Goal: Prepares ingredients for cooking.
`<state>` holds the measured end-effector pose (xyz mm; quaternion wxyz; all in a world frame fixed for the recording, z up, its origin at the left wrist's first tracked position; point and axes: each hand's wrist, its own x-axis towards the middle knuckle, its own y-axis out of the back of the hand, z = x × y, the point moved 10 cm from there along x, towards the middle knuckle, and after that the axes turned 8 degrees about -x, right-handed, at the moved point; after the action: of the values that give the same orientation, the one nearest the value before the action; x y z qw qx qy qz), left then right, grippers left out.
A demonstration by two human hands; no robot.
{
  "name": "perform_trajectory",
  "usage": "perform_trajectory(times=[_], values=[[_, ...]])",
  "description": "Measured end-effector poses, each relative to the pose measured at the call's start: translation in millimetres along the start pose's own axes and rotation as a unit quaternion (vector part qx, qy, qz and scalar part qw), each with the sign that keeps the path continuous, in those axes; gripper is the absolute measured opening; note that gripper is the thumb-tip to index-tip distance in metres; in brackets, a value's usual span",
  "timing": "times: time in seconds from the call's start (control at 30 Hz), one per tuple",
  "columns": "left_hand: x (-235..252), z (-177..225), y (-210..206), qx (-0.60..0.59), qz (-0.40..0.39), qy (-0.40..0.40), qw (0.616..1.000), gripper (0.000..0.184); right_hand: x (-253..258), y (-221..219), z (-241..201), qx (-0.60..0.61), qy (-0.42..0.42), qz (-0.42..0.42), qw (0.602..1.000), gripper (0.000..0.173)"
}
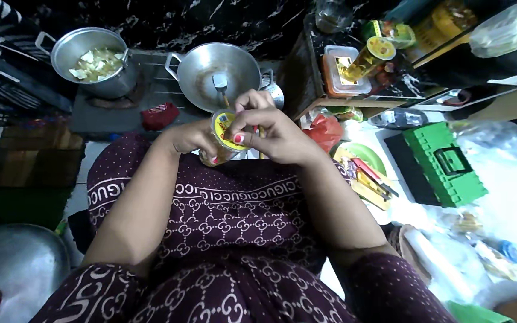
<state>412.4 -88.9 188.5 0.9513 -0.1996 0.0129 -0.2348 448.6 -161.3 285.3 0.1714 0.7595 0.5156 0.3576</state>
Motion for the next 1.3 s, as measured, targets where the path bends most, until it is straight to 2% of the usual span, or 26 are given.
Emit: perform_trajectory(times=[0.1,0.17,0.27,0.37,0.47,0.53,0.6,0.7,0.83,0.9,1.03,1.1,1.17,1.3], values=[[-3.4,-2.5,7.1,0.052,0.043,0.042,0.997,0.050,-3.2,-2.8,-14.2,-0.159,-0.016,-0.034,0.987,0.023],[-5.9,-1.2,7.8,0.071,0.072,0.059,0.993,0.051,-4.1,-9.8,-23.7,-0.204,-0.005,-0.052,0.978,0.023],[-7.3,-1.8,6.0,0.071,0.043,0.055,0.995,0.055,-2.7,-19.0,-34.3,-0.215,0.027,-0.050,0.975,0.021],[-6.4,2.0,-1.2,0.023,-0.022,0.020,0.999,0.053,-2.8,-24.0,-47.5,-0.200,0.072,-0.013,0.977,0.022],[-4.3,10.5,-5.3,-0.016,-0.039,-0.013,0.999,0.050,-7.7,-23.4,-63.1,-0.271,0.102,0.056,0.955,0.019],[-2.1,17.8,0.5,0.000,-0.016,-0.038,0.999,0.047,-8.9,-20.1,-61.3,-0.335,0.089,0.099,0.933,0.018],[-1.0,24.9,13.9,0.050,0.068,-0.053,0.995,0.045,-6.7,-15.7,-50.3,-0.359,0.060,0.126,0.923,0.016],[-2.0,33.6,29.9,0.117,0.170,-0.070,0.976,0.060,-3.3,-5.3,-26.8,-0.325,0.004,0.145,0.934,0.014],[-1.9,41.3,41.8,0.180,0.244,-0.108,0.947,0.071,-2.3,8.1,2.5,-0.287,-0.058,0.132,0.947,0.033],[-2.1,42.9,44.6,0.183,0.271,-0.119,0.938,0.069,-1.4,9.1,7.8,-0.300,-0.042,0.120,0.946,0.040],[-2.7,41.4,48.2,0.133,0.305,-0.126,0.935,0.077,2.3,2.8,10.5,-0.345,-0.015,0.127,0.930,0.038],[-1.0,39.5,50.2,0.106,0.321,-0.131,0.932,0.080,2.5,1.0,22.3,-0.309,-0.067,0.136,0.939,0.042],[1.0,35.5,55.8,0.101,0.362,-0.103,0.921,0.087,2.7,-1.7,37.1,-0.242,-0.126,0.147,0.951,0.050],[9.5,29.4,59.6,0.138,0.409,-0.067,0.900,0.080,3.8,-11.2,64.7,-0.128,-0.209,0.178,0.953,0.069]])
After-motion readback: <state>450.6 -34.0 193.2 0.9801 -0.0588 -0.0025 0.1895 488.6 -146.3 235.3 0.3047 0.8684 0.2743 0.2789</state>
